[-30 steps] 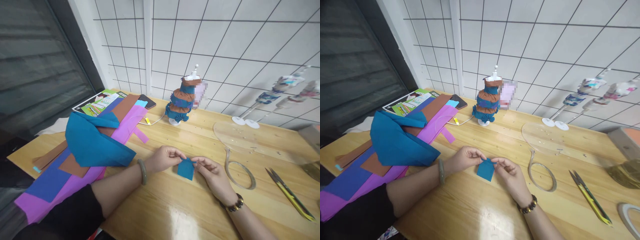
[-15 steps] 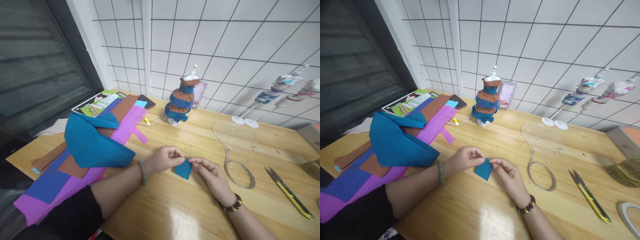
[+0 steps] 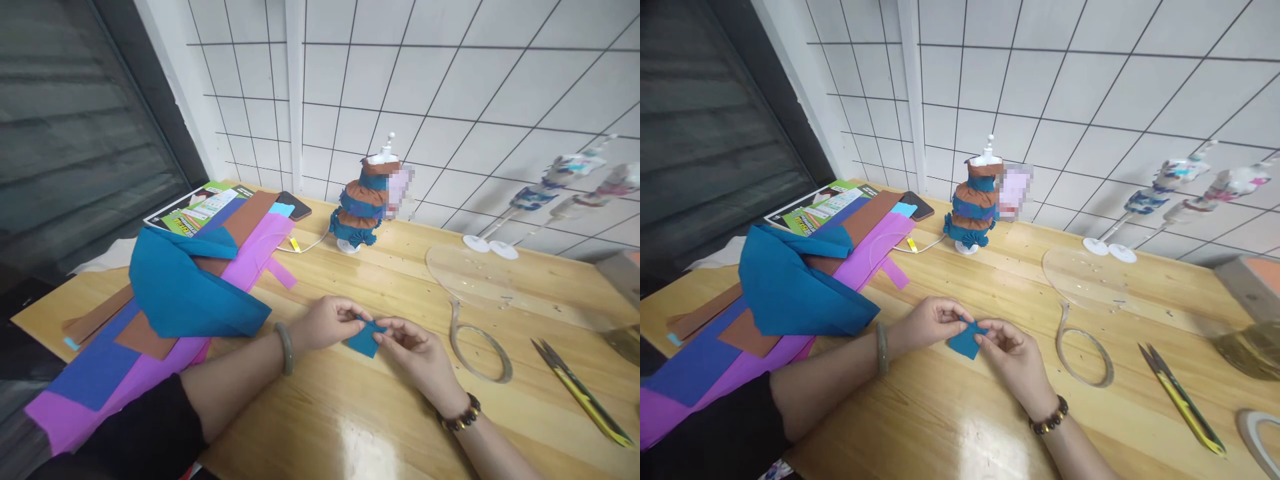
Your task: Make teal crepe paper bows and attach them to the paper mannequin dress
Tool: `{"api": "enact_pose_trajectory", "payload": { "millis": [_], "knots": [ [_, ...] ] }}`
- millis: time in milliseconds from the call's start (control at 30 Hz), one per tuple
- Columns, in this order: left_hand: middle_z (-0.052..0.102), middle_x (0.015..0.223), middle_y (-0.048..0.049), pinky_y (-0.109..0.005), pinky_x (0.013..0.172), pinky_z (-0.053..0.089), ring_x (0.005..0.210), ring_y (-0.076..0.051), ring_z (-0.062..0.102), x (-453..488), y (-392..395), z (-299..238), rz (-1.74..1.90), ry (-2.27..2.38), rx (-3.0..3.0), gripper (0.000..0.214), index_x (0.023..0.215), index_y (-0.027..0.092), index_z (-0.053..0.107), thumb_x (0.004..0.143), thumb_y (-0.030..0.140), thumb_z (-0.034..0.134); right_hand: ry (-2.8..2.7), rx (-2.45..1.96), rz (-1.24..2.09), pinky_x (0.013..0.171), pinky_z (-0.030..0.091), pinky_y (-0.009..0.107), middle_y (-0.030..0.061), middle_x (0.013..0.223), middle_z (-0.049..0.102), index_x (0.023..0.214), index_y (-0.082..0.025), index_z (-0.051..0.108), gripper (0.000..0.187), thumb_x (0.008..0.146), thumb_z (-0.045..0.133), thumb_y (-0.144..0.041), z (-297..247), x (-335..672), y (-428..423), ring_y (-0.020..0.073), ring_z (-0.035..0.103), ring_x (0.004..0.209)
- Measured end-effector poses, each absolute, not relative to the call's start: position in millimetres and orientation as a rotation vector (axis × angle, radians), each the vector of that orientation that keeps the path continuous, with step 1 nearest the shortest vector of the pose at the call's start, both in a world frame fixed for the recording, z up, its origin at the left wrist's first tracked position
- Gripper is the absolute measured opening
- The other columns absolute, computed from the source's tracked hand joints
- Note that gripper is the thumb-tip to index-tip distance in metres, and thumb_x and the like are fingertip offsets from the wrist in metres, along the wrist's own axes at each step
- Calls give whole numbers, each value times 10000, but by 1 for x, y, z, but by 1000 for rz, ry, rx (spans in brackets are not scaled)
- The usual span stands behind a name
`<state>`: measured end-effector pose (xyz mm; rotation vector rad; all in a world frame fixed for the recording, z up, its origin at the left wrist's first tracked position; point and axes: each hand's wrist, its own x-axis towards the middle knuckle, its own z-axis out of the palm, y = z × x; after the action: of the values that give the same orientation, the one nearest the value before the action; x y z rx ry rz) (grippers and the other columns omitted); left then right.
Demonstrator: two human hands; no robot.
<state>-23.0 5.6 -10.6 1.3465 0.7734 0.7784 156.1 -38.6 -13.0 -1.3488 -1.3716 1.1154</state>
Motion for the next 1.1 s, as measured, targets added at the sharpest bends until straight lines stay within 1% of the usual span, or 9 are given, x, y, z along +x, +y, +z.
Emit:
{"api": "enact_pose_trajectory", "payload": {
  "millis": [100,200,333,500,700,900,1033,1100],
  "knots": [
    [665,786,-65,-211,611,465,691,-121,600,-22,5,-11,756,778,1323,264,932,111,656,701,238,639,-1382,-1366,1061,569,532,276,41,673,685,811,-187,665,284,623,725,-392,-10,154,-38,156,622,596],
    [656,755,-54,-203,600,462,662,-107,584,-21,6,-11,766,785,1323,250,915,111,662,690,219,645,-1400,-1382,1025,559,534,278,43,664,679,804,-186,663,295,627,712,-417,-8,152,-38,158,620,588],
    [646,722,-44,-192,568,451,611,-90,561,-22,6,-10,771,794,1337,247,914,113,665,693,221,640,-1419,-1394,989,544,515,260,33,663,664,820,-185,667,282,647,697,-406,-9,153,-39,147,599,586],
    [640,729,-45,-195,569,453,620,-95,560,-22,7,-9,778,821,1371,246,911,112,666,695,226,635,-1470,-1407,946,532,493,254,36,671,648,837,-181,673,265,675,675,-390,-8,154,-39,140,568,576],
    [619,760,-44,-192,563,447,644,-96,554,-22,7,-11,806,824,1409,233,905,113,666,701,220,626,-1462,-1405,942,535,493,253,28,640,635,831,-179,678,280,678,666,-413,-7,152,-39,142,567,571],
    [599,750,-37,-207,582,451,646,-98,546,-22,9,-16,846,820,1464,227,887,114,670,704,243,631,-1457,-1391,975,594,501,265,48,729,669,854,-180,670,250,703,655,-379,-10,155,-39,159,594,647],
    [581,697,-20,-205,552,439,612,-94,537,-22,10,-15,863,836,1486,222,861,113,671,703,265,636,-1442,-1366,1037,639,508,276,51,744,671,846,-178,659,236,725,634,-378,-9,155,-40,166,604,682],
    [585,706,-23,-207,565,442,624,-98,546,-23,9,-14,855,828,1481,210,842,113,670,706,269,634,-1448,-1360,1066,638,505,270,47,744,664,842,-179,651,221,746,614,-375,-7,155,-40,158,599,672]
  ]
}}
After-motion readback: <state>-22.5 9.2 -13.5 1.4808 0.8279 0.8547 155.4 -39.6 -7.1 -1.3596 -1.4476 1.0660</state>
